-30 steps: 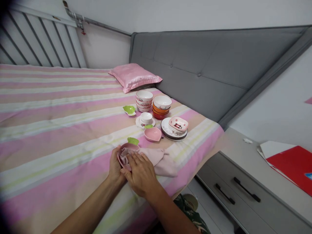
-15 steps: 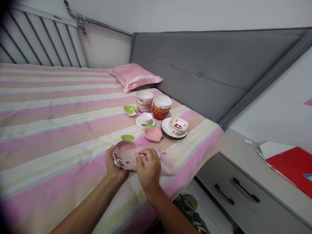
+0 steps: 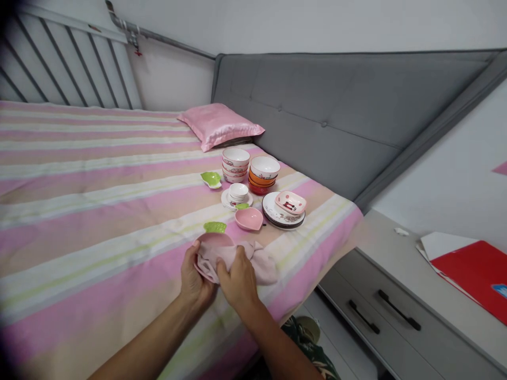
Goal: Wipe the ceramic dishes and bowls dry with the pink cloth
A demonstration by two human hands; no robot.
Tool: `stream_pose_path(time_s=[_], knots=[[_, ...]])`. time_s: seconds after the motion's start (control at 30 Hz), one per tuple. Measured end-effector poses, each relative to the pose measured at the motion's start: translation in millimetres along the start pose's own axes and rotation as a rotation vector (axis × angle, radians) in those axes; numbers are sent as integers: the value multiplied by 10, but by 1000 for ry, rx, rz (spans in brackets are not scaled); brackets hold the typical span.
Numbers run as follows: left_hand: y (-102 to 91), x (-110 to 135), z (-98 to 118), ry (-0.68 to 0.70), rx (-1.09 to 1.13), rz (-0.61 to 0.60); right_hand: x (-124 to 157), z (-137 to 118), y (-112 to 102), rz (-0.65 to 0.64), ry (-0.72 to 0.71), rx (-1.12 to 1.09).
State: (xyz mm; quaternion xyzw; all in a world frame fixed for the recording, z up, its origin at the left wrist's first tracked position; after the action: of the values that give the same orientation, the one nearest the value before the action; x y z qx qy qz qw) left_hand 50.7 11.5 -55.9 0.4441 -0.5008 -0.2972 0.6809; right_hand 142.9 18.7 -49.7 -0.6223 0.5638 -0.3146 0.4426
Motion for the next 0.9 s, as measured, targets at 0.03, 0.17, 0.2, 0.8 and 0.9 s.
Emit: stream_pose_path(time_s=[0.03, 0.17, 0.2, 0.8, 0.9], knots=[[-15, 5, -19, 4, -13, -26, -17, 20, 26, -8, 18, -40], [-65, -3, -62, 11, -79, -134, -49, 78, 123, 25, 79, -171], [-69, -5, -63, 15, -106, -158, -49, 85, 139, 48, 81, -192], [69, 23, 80, -161, -463, -397, -116, 128, -44, 180, -99, 242], [60, 22, 85, -167, -500, -420, -129, 152, -47, 176, -91, 201]])
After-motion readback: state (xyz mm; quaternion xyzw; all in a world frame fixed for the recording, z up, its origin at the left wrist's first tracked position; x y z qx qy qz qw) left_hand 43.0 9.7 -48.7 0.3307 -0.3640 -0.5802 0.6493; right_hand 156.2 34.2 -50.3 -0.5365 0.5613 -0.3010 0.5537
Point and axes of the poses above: each hand's wrist, its own x-axis away from the middle knuckle, its own y-axis out of the palm, z = x × y, the point moved 2 cm from there along -x, towards the middle knuckle, and after that the axes turned 14 degrees about x, right-handed, at the moved point
